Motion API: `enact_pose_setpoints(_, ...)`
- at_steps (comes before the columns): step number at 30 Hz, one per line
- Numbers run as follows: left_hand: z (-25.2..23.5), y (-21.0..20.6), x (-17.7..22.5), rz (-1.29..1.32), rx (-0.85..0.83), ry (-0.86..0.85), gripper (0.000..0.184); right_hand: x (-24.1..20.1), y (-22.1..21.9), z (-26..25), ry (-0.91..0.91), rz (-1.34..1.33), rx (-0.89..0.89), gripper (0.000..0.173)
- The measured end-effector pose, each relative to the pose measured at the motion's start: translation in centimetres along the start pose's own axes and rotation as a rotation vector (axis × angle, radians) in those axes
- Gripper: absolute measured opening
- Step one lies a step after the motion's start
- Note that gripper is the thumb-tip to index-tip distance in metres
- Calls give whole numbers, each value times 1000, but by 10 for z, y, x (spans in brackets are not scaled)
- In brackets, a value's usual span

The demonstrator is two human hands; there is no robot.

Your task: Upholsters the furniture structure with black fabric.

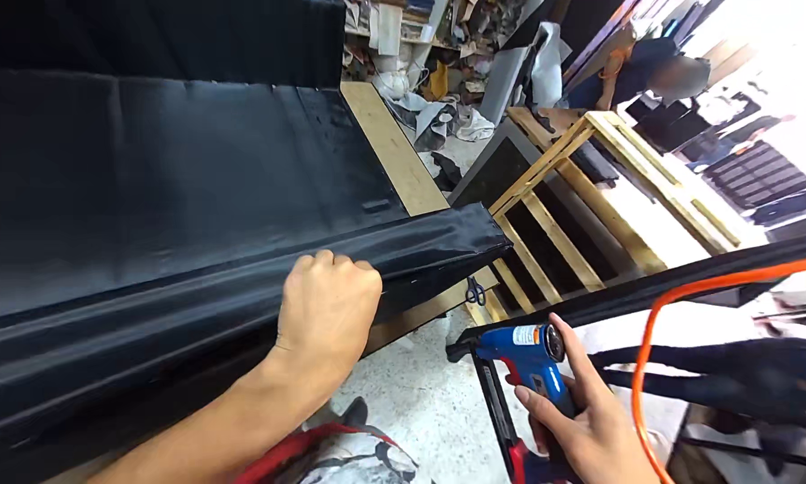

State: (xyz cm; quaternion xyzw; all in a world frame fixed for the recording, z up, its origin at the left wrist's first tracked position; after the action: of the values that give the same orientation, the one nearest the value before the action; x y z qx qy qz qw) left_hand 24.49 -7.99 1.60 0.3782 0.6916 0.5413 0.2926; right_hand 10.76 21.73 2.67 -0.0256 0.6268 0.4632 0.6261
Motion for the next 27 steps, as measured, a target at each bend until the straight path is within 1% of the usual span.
enact_pose_setpoints(2, 3, 1, -7, 97, 70, 3, 9, -7, -3, -4, 16, -38, 21, 96)
enact_pose_setpoints(4, 12, -2, -13, 159, 149, -41, 7, -13, -5, -7, 20, -68, 44, 96)
enact_pose_setpoints(6, 21, -6, -14, 175, 147, -88, 8, -19, -7, -10, 24, -79, 55, 95)
enact_pose_setpoints(9, 22, -7, -16, 159, 149, -125, 7, -32, -10, -14, 24, -66, 68, 94)
enact_pose_setpoints(12, 14, -9, -20, 245, 246, -152, 13, -42, -15, -14, 31, -64, 92, 96)
enact_pose_setpoints(15, 15, -13, -22, 298, 293, -151, 16, -49, -16, -18, 44, -71, 92, 95)
enact_pose_setpoints(17, 21, -16, -24, 307, 303, -176, 15, -58, -12, -26, 56, -32, 91, 93)
enact_pose_setpoints(21, 27, -28, -28, 377, 311, -237, 15, -80, -5, -48, 123, 143, 128, 89)
enact_pose_setpoints(24, 29, -39, -33, 425, 336, -349, 19, -99, -8, -63, 131, 297, 191, 85)
enact_pose_setpoints(27, 27, -48, -39, 434, 364, -477, 24, -110, -9, -79, 84, 317, 158, 86)
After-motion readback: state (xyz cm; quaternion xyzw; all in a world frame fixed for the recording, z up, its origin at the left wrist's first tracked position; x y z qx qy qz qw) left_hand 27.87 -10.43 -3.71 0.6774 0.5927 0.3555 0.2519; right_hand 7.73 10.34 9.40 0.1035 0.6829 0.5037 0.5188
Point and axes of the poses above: each hand's wrist, its own z-axis away from the middle knuckle, its own y-axis out of the back of the hand, x = y × z, the point moved 1 cm from there along -z, towards the middle knuckle, and after that the axes turned 2 degrees about -z, right-handed, at the moved point
